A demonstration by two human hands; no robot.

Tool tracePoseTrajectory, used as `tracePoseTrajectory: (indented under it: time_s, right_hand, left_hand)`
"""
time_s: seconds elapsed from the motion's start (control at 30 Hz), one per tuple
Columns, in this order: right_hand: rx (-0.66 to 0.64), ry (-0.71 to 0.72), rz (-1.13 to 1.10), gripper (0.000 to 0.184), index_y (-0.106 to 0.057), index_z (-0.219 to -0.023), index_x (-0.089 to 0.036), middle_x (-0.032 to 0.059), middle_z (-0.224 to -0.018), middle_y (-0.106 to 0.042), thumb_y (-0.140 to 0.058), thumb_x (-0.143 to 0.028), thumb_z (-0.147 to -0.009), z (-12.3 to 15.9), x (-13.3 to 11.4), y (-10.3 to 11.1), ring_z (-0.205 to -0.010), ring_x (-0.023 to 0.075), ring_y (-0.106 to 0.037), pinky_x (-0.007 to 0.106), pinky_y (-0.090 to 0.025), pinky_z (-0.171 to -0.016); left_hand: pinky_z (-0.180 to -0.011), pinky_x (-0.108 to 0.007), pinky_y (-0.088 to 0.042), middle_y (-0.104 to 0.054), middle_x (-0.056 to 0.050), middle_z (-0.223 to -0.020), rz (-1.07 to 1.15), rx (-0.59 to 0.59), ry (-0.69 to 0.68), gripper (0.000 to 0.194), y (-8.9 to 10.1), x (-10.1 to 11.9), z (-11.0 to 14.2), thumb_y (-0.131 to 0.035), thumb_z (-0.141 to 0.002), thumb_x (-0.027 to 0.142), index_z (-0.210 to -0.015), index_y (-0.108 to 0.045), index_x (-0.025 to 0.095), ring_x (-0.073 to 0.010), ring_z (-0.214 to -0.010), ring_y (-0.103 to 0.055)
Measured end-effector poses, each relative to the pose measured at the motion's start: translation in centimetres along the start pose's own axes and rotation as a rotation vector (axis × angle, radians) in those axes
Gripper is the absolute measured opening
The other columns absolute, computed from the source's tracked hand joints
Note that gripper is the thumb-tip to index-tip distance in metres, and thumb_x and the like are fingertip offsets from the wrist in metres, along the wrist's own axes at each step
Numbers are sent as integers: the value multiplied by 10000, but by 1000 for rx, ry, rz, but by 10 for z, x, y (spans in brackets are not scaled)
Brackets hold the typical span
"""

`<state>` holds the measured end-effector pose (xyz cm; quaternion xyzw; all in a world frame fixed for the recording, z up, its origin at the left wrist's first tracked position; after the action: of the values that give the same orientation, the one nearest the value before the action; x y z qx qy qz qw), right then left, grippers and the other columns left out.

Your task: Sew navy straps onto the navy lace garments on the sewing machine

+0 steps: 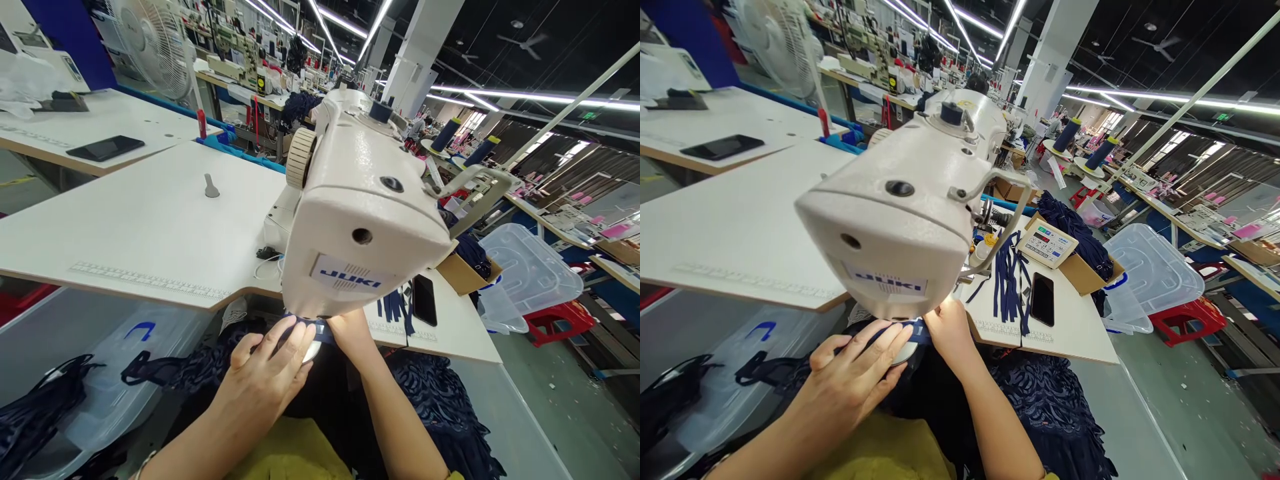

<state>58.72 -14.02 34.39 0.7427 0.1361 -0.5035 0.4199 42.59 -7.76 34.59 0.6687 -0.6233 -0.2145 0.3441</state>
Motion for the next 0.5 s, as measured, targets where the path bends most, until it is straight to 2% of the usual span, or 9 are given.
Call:
tracePoseTrajectory:
  time_s: [0.2,0.33,0.5]
  right_hand:
    - [46,18,2,90,-640,-784,-224,-2,-622,-564,-555,-239,-809,-1,1,1,-712,200,-568,314,-460,-681]
    - [27,10,7,100,-640,-765,-218,-1,-615,-575,-552,-225,-812,-3,1,-1,-703,195,-560,317,-464,-694]
    - [17,5,28,123,-625,-800,-199,8,-673,-597,-508,-211,-836,6,-4,3,-724,183,-544,301,-449,-698]
  left_hand:
    - [-797,-360,-320,-704,18,-1124,-34,37,-13,268,-1,2,-2,-452,-945,271,-1161,-605,228,-197,-1023,-624]
    - [-827,-362,-323,-692,2,-1152,-15,19,18,293,-1,2,-1,-480,-932,256,-1203,-586,223,-204,-1055,-611]
    - [-847,-341,-333,-680,-26,-1174,-26,13,-64,322,3,1,0,-514,-917,227,-1233,-573,218,-199,-1071,-611]
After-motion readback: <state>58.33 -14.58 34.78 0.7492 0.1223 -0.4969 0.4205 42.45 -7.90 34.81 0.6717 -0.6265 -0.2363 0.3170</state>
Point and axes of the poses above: each hand's wrist, its own z-axis away from the middle knuckle, its own y-axis out of the back of the hand, x = y × z, the point moved 2 cm from there along -z, towards the middle knuckle
